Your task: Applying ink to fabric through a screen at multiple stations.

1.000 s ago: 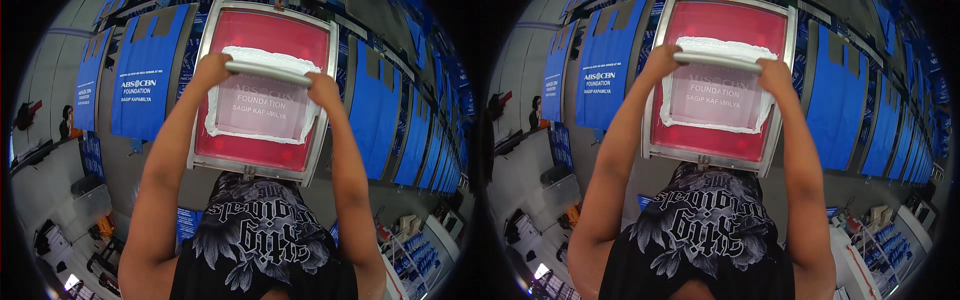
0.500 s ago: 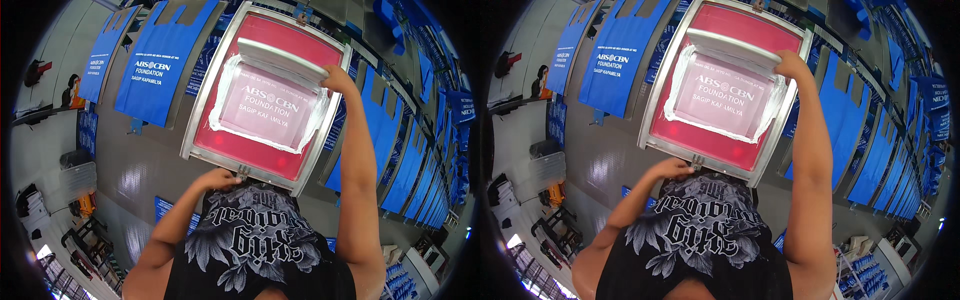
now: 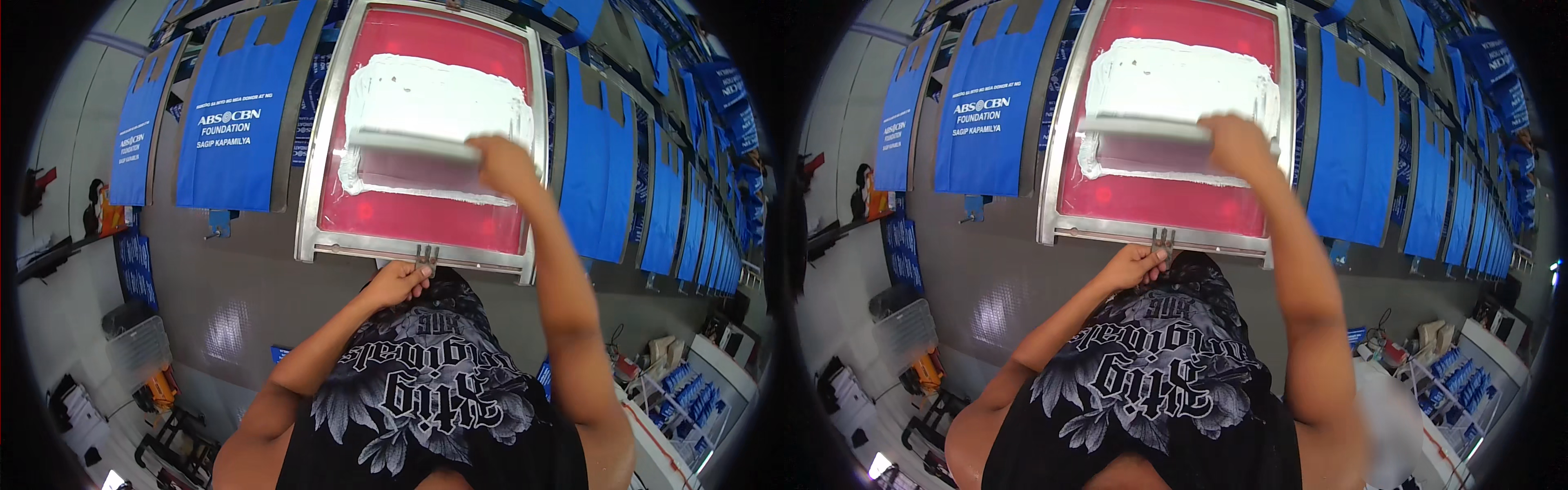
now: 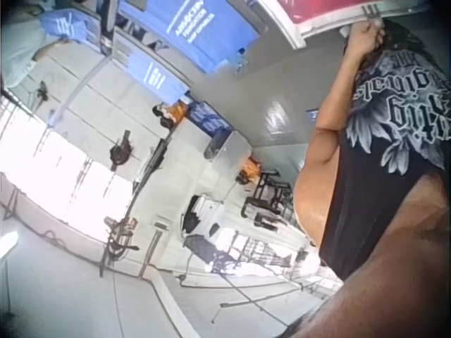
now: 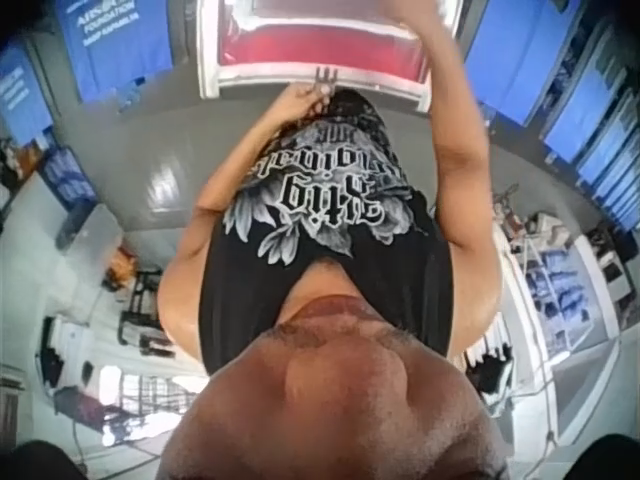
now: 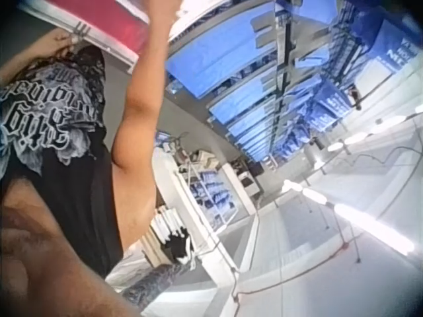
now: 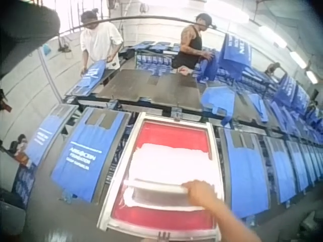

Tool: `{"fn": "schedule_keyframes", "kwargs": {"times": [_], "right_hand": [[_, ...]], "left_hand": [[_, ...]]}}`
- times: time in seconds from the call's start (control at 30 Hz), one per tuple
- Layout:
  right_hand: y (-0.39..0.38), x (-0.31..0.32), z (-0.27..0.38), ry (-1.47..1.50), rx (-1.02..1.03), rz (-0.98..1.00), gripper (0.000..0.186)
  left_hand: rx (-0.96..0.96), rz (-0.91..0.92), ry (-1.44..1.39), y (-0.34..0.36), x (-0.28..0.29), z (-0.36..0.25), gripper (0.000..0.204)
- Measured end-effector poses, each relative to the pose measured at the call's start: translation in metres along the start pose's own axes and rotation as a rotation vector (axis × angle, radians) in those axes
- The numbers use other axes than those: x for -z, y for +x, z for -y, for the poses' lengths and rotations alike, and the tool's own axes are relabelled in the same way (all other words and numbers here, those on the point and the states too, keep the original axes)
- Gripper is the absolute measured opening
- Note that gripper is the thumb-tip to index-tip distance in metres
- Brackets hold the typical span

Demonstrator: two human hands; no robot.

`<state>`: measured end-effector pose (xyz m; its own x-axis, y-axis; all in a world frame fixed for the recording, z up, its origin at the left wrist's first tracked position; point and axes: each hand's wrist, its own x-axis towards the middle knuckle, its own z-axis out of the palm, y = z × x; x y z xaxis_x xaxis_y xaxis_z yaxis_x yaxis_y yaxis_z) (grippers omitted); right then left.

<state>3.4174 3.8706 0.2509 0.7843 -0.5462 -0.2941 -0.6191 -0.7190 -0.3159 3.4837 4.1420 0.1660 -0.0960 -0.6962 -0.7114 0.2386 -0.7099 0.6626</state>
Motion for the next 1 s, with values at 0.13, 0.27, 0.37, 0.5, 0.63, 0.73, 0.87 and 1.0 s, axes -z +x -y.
{"fn": "schedule_keyframes", "kwargs": {"times": [0.13,0.27,0.37,0.5,0.63,0.73,0.87,1.0], "right_hand": [[-0.091,-0.055,0.027,-0.035,0.095,-0.206,0.041],[-0.081,-0.043,0.006,-0.019,0.084,-0.233,0.041],[-0.072,-0.019,-0.028,-0.045,-0.01,-0.166,0.038],[-0.068,-0.031,-0.099,0.363,-0.023,-0.17,0.037],[-0.054,-0.057,-0.13,0.905,0.002,-0.149,0.031],[-0.044,-0.066,-0.132,1.124,-0.132,-0.21,0.03],[-0.027,-0.069,-0.122,1.148,-0.144,-0.22,0.03],[-0.046,-0.057,-0.154,1.273,-0.205,-0.266,0.03]], "left_hand": [[-0.008,0.015,0.026,0.008,-0.001,0.001,0.042],[0.066,-0.13,0.283,0.022,-0.003,0.005,0.046],[0.12,-0.247,0.386,0.016,-0.004,-0.001,0.048],[0.115,-0.358,0.379,0.008,-0.009,0.004,0.051],[0.032,-0.434,0.942,-0.003,0.005,-0.03,0.059],[-0.276,-1.042,0.679,0.003,0.076,-0.054,0.044],[-0.27,-1.157,0.468,0.021,0.174,-0.047,0.036],[-0.349,-0.957,0.141,0.032,0.136,-0.062,0.037]]}}
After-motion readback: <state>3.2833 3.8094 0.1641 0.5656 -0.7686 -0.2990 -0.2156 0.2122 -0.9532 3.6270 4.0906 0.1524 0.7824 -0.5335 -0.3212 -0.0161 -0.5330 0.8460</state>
